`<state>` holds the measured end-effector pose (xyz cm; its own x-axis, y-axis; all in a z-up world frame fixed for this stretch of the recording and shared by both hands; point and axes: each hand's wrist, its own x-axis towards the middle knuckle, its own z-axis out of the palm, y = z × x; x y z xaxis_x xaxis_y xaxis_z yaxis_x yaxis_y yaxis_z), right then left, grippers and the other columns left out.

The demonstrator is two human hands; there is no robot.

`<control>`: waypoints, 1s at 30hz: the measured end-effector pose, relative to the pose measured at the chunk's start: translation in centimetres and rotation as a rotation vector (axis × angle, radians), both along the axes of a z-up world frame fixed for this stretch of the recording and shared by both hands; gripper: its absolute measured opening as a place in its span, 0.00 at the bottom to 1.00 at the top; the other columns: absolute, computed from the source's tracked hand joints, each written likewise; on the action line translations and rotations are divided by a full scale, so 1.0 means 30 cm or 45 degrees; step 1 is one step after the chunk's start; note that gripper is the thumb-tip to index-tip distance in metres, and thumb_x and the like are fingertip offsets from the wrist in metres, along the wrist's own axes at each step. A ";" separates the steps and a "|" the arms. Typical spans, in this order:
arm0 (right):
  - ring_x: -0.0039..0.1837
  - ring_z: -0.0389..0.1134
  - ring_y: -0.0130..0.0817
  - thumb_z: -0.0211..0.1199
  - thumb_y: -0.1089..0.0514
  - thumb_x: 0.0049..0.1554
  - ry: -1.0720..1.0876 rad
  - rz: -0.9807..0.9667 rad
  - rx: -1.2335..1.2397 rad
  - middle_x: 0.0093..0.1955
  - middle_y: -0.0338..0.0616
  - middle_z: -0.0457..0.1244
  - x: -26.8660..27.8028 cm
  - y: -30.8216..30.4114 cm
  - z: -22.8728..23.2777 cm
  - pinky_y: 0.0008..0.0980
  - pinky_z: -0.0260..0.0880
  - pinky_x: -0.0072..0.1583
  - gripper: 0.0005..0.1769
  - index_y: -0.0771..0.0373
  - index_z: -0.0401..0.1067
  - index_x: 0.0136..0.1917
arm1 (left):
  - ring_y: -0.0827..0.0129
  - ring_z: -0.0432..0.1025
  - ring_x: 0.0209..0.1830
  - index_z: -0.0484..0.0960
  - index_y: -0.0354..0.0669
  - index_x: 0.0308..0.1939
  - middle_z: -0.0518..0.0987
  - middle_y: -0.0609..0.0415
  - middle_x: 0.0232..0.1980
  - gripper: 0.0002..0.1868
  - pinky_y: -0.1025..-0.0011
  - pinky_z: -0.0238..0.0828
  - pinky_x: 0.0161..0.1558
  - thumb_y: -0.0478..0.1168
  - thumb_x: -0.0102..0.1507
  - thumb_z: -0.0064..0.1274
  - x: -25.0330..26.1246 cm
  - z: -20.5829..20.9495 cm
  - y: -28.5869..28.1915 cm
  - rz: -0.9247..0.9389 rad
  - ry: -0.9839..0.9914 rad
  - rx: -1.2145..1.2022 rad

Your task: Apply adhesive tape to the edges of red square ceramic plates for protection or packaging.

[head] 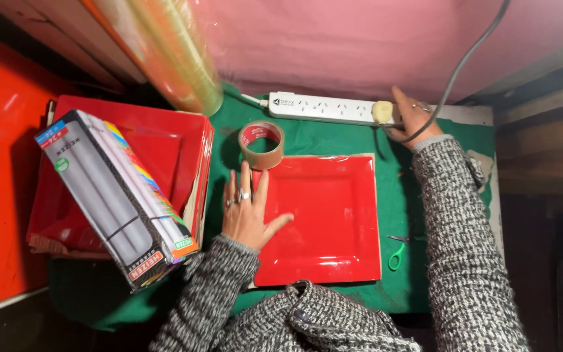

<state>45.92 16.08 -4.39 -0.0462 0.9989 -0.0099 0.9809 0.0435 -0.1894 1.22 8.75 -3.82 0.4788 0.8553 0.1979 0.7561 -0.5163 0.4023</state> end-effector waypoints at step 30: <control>0.67 0.71 0.50 0.74 0.65 0.46 0.784 0.594 0.118 0.72 0.61 0.60 -0.840 -0.503 0.280 0.38 0.76 0.60 0.20 0.62 0.73 0.52 | 0.47 0.65 0.80 0.72 0.48 0.68 0.62 0.41 0.80 0.24 0.58 0.66 0.77 0.36 0.70 0.64 -0.193 0.210 -0.286 0.012 -0.135 0.914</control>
